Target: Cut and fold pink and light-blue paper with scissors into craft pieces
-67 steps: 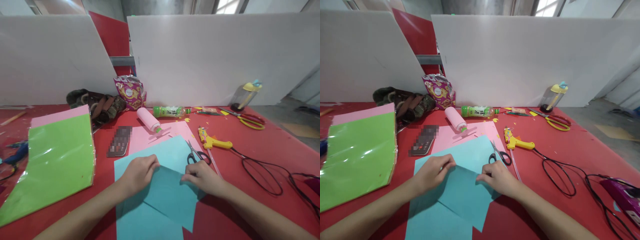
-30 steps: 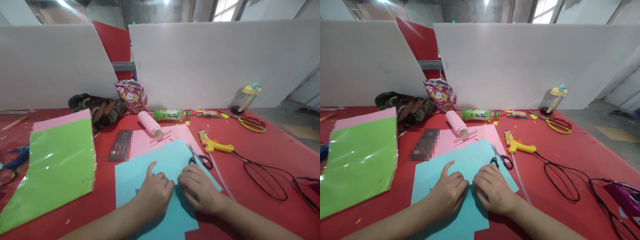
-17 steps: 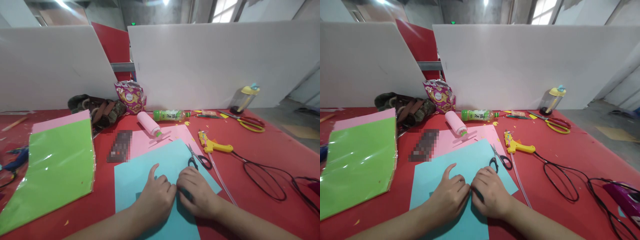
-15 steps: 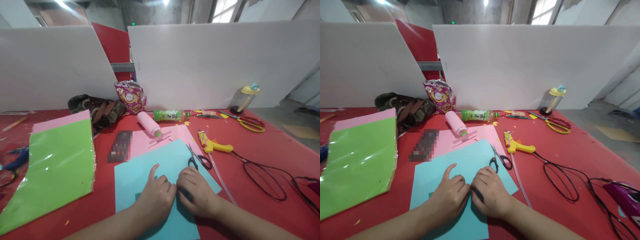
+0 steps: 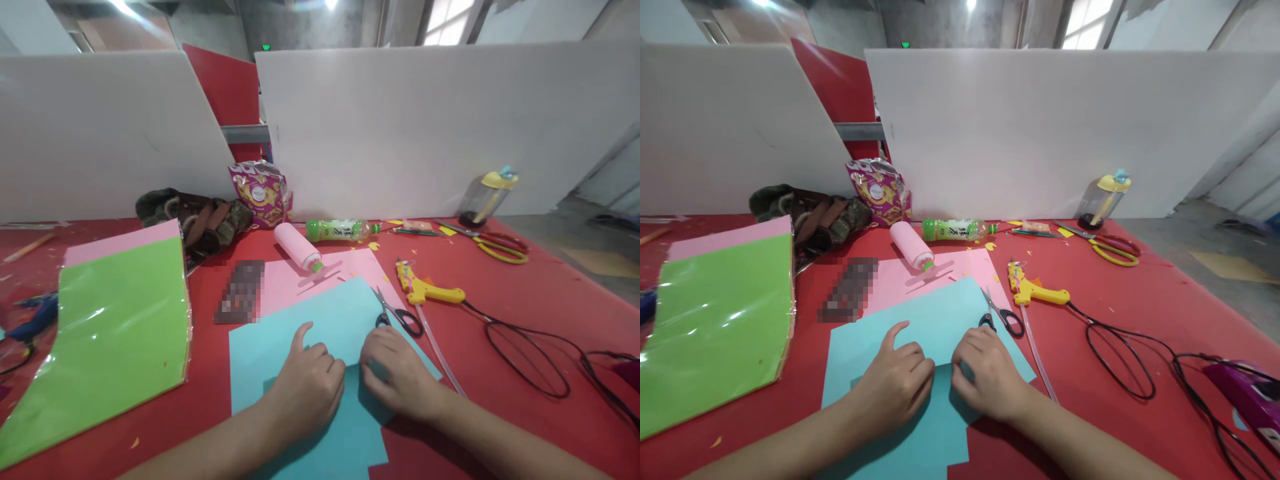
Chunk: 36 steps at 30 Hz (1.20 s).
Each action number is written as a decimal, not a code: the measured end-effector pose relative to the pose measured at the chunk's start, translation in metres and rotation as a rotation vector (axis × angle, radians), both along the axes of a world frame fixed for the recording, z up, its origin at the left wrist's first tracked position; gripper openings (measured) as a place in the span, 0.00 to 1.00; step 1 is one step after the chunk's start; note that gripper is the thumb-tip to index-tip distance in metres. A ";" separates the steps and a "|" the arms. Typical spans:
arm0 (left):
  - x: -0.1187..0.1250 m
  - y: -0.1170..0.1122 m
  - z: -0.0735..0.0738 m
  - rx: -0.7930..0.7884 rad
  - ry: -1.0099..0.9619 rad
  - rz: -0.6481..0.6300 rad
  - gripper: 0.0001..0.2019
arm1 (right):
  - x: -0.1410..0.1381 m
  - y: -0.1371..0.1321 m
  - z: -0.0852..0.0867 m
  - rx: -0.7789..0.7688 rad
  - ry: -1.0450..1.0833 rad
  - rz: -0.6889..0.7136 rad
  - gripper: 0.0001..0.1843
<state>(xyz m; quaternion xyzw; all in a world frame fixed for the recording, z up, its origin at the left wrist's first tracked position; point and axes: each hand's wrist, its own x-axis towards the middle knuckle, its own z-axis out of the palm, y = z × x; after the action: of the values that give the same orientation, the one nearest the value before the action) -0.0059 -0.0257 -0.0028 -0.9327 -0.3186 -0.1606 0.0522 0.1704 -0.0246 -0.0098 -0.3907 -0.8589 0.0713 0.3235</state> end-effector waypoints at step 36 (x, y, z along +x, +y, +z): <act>-0.029 0.036 0.009 -0.010 -0.051 0.155 0.15 | 0.031 0.023 0.006 0.227 -0.012 -0.043 0.08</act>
<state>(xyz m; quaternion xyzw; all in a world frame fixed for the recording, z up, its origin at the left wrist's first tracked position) -0.0349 0.0099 0.0061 -0.9012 -0.3917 -0.1781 0.0516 0.2012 -0.0013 -0.0040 -0.3700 -0.8549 -0.0359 0.3619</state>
